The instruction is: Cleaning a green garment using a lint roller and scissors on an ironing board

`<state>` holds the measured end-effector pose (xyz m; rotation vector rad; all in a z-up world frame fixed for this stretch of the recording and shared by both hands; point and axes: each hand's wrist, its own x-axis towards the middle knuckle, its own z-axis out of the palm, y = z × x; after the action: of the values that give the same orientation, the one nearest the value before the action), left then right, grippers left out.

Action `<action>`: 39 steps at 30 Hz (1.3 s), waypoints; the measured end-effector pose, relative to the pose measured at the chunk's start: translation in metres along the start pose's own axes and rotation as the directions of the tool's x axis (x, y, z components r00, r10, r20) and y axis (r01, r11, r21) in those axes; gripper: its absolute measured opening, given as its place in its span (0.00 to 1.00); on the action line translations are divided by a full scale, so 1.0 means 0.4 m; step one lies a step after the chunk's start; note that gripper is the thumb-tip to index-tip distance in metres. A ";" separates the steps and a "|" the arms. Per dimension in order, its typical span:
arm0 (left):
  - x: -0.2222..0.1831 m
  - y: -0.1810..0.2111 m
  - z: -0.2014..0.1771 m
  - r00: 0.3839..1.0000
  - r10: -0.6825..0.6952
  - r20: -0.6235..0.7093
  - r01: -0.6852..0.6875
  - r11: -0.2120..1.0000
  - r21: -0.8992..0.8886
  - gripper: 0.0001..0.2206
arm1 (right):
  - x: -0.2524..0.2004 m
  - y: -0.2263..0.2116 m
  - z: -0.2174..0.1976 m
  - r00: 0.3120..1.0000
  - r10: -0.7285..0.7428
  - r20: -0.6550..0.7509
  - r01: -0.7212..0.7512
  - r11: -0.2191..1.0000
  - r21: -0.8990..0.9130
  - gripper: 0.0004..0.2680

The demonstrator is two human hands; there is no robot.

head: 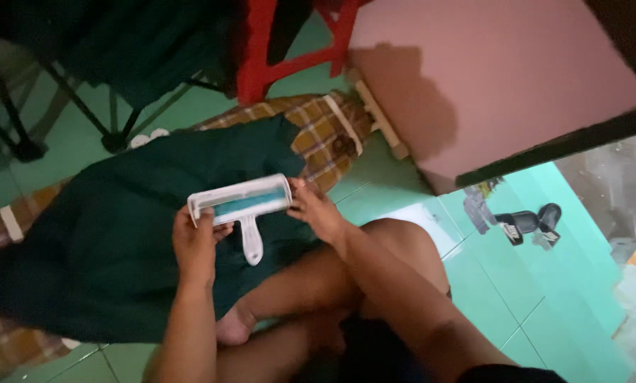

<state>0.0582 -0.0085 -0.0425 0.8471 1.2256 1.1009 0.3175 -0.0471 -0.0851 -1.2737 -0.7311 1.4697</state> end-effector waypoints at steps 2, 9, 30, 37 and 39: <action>0.000 -0.025 0.009 0.993 -0.115 0.036 0.120 0.939 -0.321 0.21 | -0.032 -0.017 0.023 0.983 0.126 0.133 -0.149 0.972 0.183 0.31; -0.009 -0.082 -0.001 0.937 -0.202 0.286 0.348 0.639 -0.687 0.10 | -0.049 -0.077 0.126 0.918 0.130 0.374 -0.220 0.953 0.209 0.06; 0.002 -0.034 -0.024 0.926 0.278 0.256 -0.320 0.218 0.922 0.29 | 0.291 0.020 -0.180 0.713 -0.654 -0.252 0.100 0.450 -0.887 0.03; 0.009 -0.049 -0.021 0.959 0.189 0.210 -0.240 0.157 0.958 0.31 | 0.380 0.011 -0.033 0.848 -0.357 -0.390 -0.077 0.647 -0.759 0.18; 0.007 -0.044 -0.019 0.962 0.186 0.201 -0.233 0.167 0.958 0.31 | 0.369 -0.014 -0.010 0.884 -0.279 -0.375 -0.055 0.734 -0.677 0.18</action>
<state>0.0541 -0.0113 -0.0610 2.0975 1.8216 0.2970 0.3336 0.0924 -0.1306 -1.9999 -1.0422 0.7320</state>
